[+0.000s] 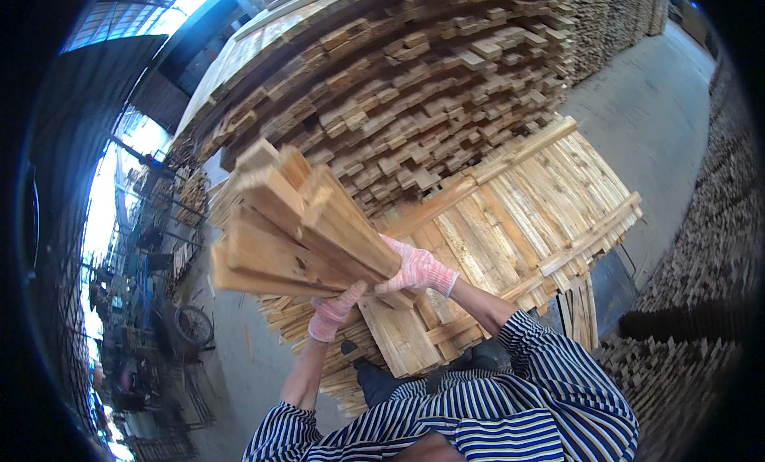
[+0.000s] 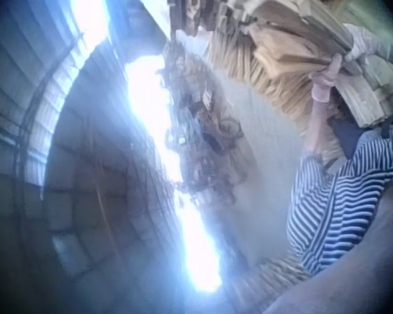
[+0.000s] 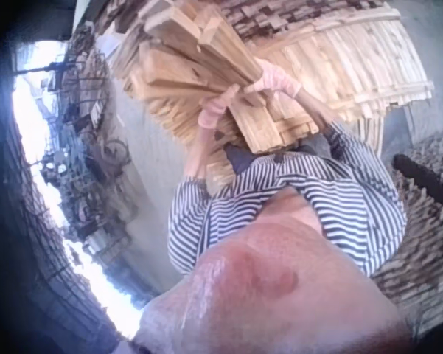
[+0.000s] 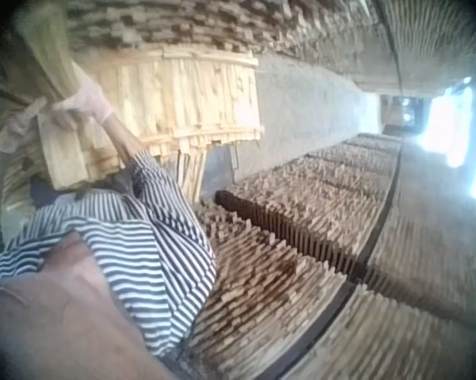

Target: The person repeatedly picks up small bundles of wooden planks from a metal rack and places them onto a growing stack on the floor. The worker wears pink gloves and handles the wood by hand, moving between the rack and the stack in a continuous loop.

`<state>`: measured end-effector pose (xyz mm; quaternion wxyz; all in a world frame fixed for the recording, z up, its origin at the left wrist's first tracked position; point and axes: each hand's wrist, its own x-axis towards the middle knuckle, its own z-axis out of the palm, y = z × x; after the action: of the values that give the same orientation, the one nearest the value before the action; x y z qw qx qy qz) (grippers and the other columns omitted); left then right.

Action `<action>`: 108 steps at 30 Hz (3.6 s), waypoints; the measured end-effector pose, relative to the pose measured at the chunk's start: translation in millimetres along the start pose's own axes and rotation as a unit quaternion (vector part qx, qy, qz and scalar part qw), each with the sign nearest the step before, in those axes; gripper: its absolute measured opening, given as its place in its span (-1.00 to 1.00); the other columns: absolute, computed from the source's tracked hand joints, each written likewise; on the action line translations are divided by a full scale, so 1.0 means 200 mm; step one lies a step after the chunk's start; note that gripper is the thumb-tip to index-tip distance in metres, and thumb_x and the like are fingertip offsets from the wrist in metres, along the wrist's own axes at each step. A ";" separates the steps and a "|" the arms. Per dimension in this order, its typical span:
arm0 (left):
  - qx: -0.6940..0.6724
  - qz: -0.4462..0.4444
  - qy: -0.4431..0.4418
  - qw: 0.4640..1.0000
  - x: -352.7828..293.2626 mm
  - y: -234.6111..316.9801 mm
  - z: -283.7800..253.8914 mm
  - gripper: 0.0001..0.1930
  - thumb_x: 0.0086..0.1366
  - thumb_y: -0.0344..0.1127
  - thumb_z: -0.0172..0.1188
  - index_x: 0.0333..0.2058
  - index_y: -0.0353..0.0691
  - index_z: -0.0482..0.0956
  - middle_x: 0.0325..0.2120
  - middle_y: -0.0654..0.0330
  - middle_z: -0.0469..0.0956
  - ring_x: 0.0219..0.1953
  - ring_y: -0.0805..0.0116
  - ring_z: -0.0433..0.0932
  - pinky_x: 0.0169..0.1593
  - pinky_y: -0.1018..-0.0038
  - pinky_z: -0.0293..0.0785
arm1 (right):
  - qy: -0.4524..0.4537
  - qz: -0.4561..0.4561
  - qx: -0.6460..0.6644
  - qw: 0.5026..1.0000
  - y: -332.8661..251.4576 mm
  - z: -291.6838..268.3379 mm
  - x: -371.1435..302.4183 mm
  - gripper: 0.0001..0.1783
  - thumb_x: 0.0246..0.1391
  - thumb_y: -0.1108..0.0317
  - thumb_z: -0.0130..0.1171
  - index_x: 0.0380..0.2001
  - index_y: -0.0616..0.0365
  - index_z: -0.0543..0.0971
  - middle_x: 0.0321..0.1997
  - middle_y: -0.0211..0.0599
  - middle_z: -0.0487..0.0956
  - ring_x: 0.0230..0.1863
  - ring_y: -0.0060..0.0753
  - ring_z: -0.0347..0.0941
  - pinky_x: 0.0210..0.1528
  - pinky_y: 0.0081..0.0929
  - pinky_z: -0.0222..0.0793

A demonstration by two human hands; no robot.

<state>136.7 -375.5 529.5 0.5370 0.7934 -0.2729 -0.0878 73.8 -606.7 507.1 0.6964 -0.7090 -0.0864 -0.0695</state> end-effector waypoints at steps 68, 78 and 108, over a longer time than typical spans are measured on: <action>-0.054 -0.313 0.109 0.942 0.16 -1.18 0.11 -0.39 0.46 0.04 0.09 0.22 -0.38 0.37 0.11 -0.01 0.51 0.08 0.15 0.49 0.20 0.28 0.38 | 0.129 0.268 -0.397 0.868 0.65 0.36 -0.01 -0.52 0.24 0.16 0.08 0.22 -0.11 0.43 0.01 0.06 0.54 0.00 0.26 0.48 0.05 0.07 0.41; -0.093 -0.341 0.129 0.926 0.14 -1.29 0.09 -0.40 0.46 0.00 0.07 0.25 -0.39 0.34 0.09 0.02 0.52 0.07 0.17 0.48 0.19 0.29 0.36 | 0.161 0.261 -0.391 0.868 0.75 0.09 -0.15 -0.44 0.24 0.10 0.11 0.26 -0.04 0.34 -0.03 0.31 0.53 -0.02 0.30 0.51 0.00 0.06 0.44; -0.109 -0.380 0.084 0.915 0.17 -1.26 0.02 -0.36 0.43 0.05 0.06 0.24 -0.40 0.33 0.09 -0.09 0.50 0.05 0.04 0.50 0.16 0.21 0.42 | 0.131 0.258 -0.376 0.880 0.39 0.02 -0.37 -0.48 0.07 0.11 0.22 0.12 -0.07 0.48 -0.06 0.09 0.45 0.00 0.14 0.44 -0.02 -0.02 0.44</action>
<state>249.5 -327.8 305.4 0.5675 0.7780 0.1061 -0.2476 19.1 -605.1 415.4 0.3756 -0.8992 0.2244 -0.0074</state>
